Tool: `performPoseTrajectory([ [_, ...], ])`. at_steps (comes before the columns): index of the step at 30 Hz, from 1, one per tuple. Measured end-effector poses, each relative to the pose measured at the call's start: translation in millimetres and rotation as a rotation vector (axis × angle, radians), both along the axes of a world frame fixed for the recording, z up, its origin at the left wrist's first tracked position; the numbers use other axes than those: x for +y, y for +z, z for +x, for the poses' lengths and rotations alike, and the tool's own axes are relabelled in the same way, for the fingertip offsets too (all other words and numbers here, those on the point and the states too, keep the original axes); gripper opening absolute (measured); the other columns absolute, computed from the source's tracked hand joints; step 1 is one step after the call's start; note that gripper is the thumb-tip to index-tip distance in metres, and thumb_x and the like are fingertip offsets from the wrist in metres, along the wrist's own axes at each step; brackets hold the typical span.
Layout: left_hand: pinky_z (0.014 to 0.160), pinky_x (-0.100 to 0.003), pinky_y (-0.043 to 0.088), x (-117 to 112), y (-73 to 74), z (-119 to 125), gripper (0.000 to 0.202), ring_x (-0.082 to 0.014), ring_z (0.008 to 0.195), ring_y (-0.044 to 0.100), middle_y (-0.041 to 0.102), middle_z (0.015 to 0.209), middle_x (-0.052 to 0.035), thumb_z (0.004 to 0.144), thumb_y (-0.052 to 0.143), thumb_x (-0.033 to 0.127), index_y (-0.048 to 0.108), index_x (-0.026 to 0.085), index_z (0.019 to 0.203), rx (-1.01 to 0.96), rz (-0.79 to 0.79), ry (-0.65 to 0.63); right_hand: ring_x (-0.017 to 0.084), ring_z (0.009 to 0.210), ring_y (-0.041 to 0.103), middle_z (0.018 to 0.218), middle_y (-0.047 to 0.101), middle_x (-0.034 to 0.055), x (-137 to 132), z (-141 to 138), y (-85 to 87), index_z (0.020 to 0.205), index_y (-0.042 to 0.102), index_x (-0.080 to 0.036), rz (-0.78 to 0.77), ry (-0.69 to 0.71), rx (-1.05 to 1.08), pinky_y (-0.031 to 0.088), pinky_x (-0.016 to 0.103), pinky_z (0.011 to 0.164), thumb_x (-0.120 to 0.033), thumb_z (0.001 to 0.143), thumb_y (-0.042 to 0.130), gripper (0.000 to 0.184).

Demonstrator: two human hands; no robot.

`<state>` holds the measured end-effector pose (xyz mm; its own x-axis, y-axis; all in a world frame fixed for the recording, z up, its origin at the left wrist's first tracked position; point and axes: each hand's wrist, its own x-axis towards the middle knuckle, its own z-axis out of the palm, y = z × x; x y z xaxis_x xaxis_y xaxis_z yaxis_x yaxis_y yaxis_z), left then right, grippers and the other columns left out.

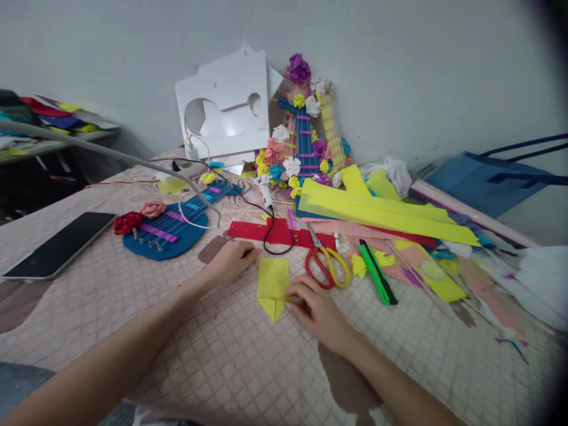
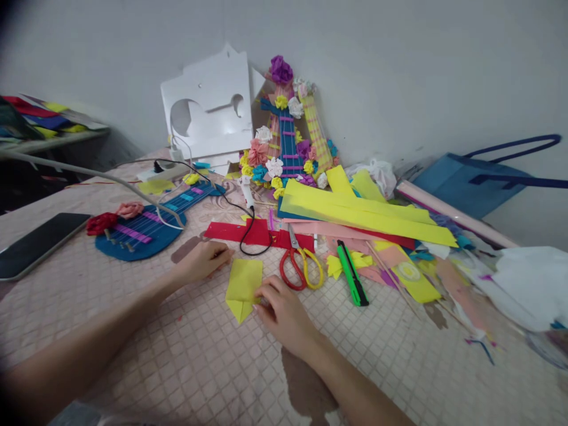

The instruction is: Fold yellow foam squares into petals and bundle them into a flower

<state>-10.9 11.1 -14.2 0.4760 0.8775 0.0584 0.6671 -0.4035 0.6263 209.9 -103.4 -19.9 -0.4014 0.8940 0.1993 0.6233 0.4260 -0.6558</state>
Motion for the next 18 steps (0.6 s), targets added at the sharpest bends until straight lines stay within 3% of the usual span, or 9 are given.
performPoseTrajectory([
  [18,0.046,-0.021,0.028,-1.4,2.6,1.4,0.039,-0.0094,0.044,0.045,0.051,0.046,0.0010,0.085,0.042,0.038,0.050,0.016,0.055,0.018,0.052,-0.002,0.016,0.087,0.055,0.100,0.053,0.0060,0.0,-0.5,-0.1,0.094,0.055,-0.020,-0.002,-0.012,0.013,0.048,0.030,0.074,-0.011,0.082,0.052,0.015],
])
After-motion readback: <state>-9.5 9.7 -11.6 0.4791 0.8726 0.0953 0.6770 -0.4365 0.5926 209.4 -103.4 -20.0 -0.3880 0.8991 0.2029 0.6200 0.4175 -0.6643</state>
